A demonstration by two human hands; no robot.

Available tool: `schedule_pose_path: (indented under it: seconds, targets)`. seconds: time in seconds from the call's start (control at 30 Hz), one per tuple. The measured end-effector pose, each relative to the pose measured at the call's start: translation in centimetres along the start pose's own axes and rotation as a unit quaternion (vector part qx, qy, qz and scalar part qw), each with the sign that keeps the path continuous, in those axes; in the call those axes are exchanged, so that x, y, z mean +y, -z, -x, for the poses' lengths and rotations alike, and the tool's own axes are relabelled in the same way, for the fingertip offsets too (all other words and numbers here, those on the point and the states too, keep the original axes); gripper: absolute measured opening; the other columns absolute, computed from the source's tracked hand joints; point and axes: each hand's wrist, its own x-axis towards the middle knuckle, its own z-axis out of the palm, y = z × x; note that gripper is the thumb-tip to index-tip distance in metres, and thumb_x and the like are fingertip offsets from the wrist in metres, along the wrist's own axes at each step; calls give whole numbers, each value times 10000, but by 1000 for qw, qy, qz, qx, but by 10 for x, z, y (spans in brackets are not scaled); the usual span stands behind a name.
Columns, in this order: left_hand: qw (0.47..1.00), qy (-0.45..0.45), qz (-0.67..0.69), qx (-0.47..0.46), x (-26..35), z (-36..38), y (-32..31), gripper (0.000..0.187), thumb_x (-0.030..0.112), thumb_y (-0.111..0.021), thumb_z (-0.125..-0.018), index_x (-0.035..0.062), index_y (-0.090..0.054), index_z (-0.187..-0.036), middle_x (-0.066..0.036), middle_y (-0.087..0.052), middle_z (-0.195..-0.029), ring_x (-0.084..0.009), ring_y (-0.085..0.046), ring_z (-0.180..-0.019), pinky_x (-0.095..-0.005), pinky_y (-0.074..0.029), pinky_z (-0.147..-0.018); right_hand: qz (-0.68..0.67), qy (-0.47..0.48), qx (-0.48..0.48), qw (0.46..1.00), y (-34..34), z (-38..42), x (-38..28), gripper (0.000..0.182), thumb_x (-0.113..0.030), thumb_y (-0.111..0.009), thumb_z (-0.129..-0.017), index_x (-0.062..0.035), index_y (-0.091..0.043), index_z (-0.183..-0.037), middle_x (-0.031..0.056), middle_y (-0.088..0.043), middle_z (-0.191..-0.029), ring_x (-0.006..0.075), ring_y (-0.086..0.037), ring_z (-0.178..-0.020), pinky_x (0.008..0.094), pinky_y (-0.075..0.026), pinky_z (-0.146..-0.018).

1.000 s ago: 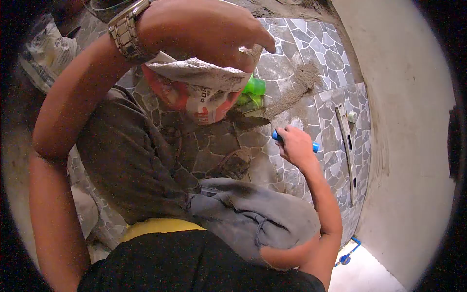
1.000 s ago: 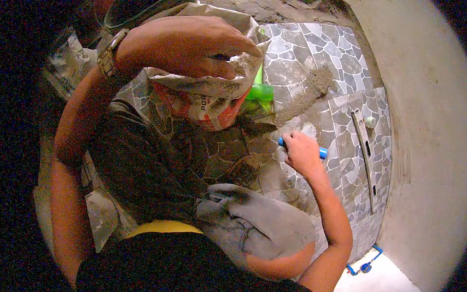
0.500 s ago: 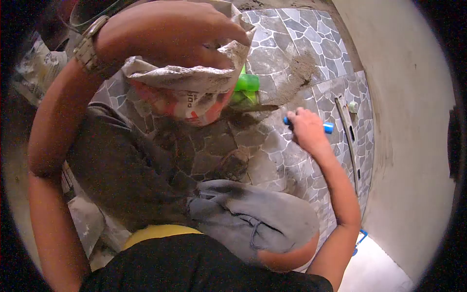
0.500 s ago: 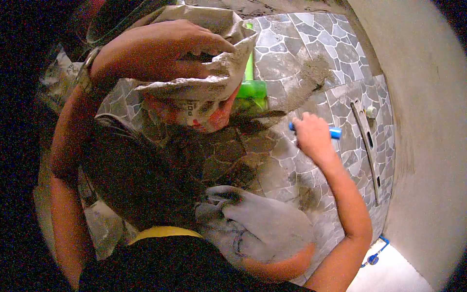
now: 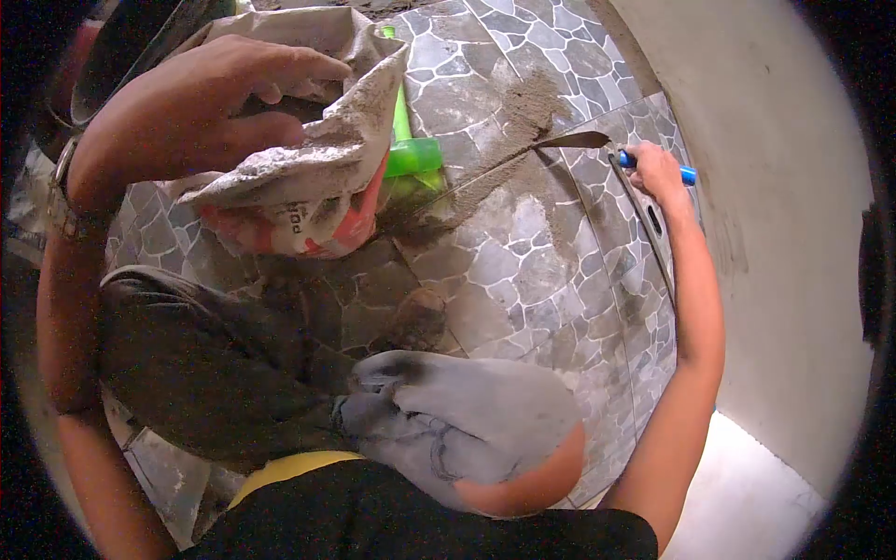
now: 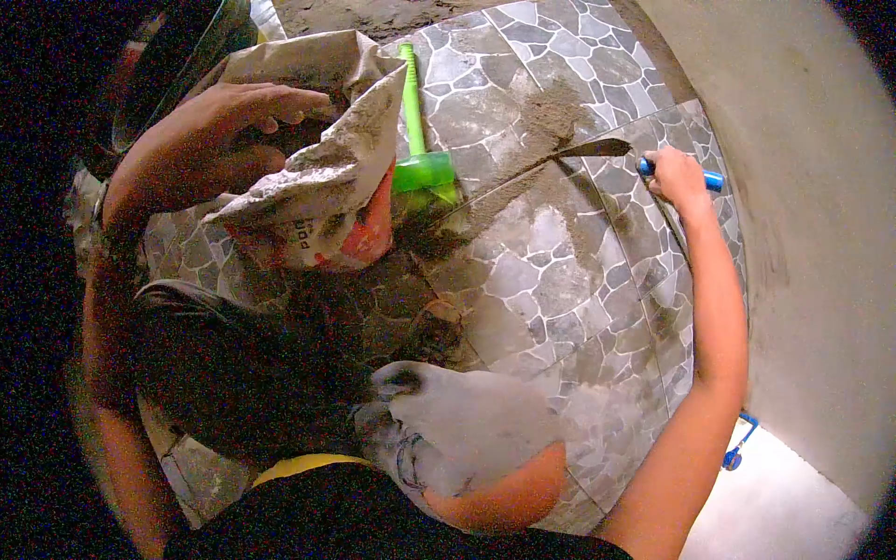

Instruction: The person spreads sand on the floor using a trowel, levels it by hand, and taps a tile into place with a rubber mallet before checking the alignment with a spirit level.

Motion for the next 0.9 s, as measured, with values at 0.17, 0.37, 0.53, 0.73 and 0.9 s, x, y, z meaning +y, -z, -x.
schedule_pose_path:
  seconds: [0.17, 0.37, 0.53, 0.73, 0.9]
  targets:
    - [999, 26, 12, -19, 4, 5, 5, 586, 76, -704, -772, 9, -564, -1336, -178, -655, -1252, -332, -625, -1168, -402, -480, -1011, 41, -75, -20, 996, 5, 8, 16, 196, -159, -678, -783, -119, -709, -972, 175, -682, -982, 391, -666, -954, 506, -542, -812]
    - [996, -53, -77, 10, -1, 14, 8, 549, 101, -697, -802, 18, -572, -1330, -186, -644, -1265, -367, -604, -1190, -426, -477, -1013, -90, -145, 48, 984, -16, 75, -15, 306, -251, -653, -868, -28, -636, -1077, 228, -665, -993, 440, -644, -951, 542, -519, -795]
    - [993, -48, -112, 2, 18, 9, 14, 512, 140, -692, -829, 21, -585, -1316, -204, -648, -1248, -382, -617, -1162, -436, -483, -981, -349, -53, -21, 935, 11, 156, -180, 350, -287, -677, -900, -11, -603, -1101, 258, -642, -1018, 442, -615, -972, 505, -487, -818]
    - [999, -36, -38, -2, 29, -3, 3, 437, 188, -661, -888, 21, -614, -1290, -206, -683, -1152, -372, -659, -1070, -421, -497, -933, -425, -23, -58, 903, -22, 177, -324, 318, -285, -665, -906, -21, -578, -1061, 247, -629, -983, 462, -602, -952, 522, -481, -808]
    - [997, -6, -73, -24, 19, 2, 3, 445, 196, -676, -883, 27, -617, -1291, -207, -684, -1137, -375, -658, -1061, -427, -497, -925, -422, -82, -85, 899, -19, 172, -344, 336, -311, -646, -921, -19, -553, -1059, 257, -619, -997, 474, -591, -944, 551, -471, -802]
